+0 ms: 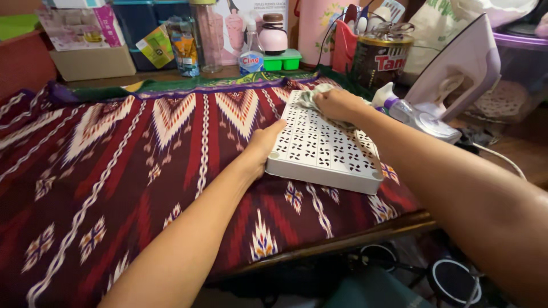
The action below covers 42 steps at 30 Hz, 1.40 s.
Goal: The person disassembles a white plastic three-tier rack, wipes each tray and leg with a cloth, then reassembles the rack by inserting the legs into the trays and securing the structure on a patterned table.
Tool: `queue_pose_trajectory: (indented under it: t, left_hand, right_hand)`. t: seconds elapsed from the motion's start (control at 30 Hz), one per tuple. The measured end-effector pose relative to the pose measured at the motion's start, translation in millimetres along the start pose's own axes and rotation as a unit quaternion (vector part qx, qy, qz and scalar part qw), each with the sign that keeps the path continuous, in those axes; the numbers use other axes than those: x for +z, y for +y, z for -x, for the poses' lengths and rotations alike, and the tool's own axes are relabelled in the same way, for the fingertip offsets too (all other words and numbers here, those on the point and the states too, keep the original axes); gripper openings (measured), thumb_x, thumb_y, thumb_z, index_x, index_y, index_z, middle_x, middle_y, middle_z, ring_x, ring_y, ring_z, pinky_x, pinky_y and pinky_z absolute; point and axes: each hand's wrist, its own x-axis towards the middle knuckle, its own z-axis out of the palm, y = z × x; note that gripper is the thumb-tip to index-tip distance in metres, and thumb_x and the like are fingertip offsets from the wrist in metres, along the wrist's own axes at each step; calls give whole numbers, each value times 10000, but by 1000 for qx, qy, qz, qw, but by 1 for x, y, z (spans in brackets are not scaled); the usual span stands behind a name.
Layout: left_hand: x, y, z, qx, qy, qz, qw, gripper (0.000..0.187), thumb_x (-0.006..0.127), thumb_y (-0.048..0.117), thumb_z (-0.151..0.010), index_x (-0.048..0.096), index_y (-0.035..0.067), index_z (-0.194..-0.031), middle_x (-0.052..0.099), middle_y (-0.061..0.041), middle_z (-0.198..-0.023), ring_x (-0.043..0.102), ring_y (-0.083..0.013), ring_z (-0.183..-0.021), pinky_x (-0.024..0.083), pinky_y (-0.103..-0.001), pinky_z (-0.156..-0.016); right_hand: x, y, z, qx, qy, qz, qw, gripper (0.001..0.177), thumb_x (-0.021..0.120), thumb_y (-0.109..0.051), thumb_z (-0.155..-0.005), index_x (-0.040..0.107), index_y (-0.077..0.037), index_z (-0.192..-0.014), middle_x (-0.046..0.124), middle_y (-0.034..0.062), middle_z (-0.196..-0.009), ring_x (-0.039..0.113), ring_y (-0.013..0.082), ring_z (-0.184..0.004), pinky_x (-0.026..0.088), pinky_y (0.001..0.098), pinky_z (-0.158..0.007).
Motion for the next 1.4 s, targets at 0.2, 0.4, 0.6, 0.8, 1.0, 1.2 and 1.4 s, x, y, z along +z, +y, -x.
queue_pose_trajectory:
  t: [0.2, 0.4, 0.6, 0.8, 1.0, 1.2, 1.4]
  left_hand:
    - [-3, -6, -9, -8, 18, 31, 999, 462, 616, 287, -959, 662, -129, -1154, 770, -197, -977, 754, -254, -771, 604, -373, -673]
    - [-4, -4, -14, -17, -15, 30, 999, 442, 590, 299, -980, 668, -81, -1189, 776, -174, -1020, 756, -227, -809, 601, -357, -698]
    - [11, 7, 11, -38, -28, -139, 989, 515, 544, 409, -970, 722, -16, -1202, 793, -104, -1043, 740, -175, -847, 561, -321, -767]
    - [21, 20, 30, -40, -2, -195, 980, 551, 551, 453, -966, 714, -15, -1208, 788, -98, -1070, 742, -162, -876, 556, -297, -806]
    - [21, 21, 34, -41, -19, -166, 985, 544, 536, 437, -958, 721, -12, -1206, 785, -114, -1073, 729, -181, -874, 545, -323, -795]
    - [20, 19, 32, -58, -37, -143, 987, 531, 508, 430, -979, 709, -9, -1198, 775, -134, -1072, 727, -201, -872, 554, -333, -794]
    - [20, 17, 30, -45, -41, -130, 990, 543, 526, 422, -971, 725, -27, -1204, 789, -99, -1042, 730, -181, -856, 546, -321, -775]
  right_hand:
    - [-17, -4, 54, 7, 72, 8, 997, 659, 492, -579, -933, 701, 17, -1122, 666, 313, -1134, 644, 445, -1076, 493, 505, -945]
    - [-47, -16, 151, -15, -20, -51, 998, 557, 495, -506, -988, 719, -11, -1108, 778, 297, -991, 751, 378, -879, 563, 465, -880]
    - [-68, 10, 211, -348, 30, -164, 923, 433, 543, -359, -1110, 731, 30, -1093, 635, 318, -1183, 548, 275, -1126, 554, 449, -797]
    - [-64, 32, 172, 69, 139, -476, 866, 454, 539, -407, -1074, 730, -4, -1160, 717, 75, -933, 634, 122, -735, 524, 348, -659]
    - [-72, 16, 134, 60, 96, -605, 788, 485, 561, -399, -1045, 654, 43, -1223, 689, 80, -931, 657, 153, -735, 562, 369, -668]
    - [-61, -23, 88, -126, 126, -457, 871, 484, 536, -411, -1058, 643, -34, -1343, 776, 76, -1105, 693, 112, -853, 571, 297, -758]
    - [-41, 46, 68, 50, 47, -116, 991, 538, 571, -497, -998, 714, -90, -1320, 761, 170, -1075, 711, 276, -975, 551, 394, -893]
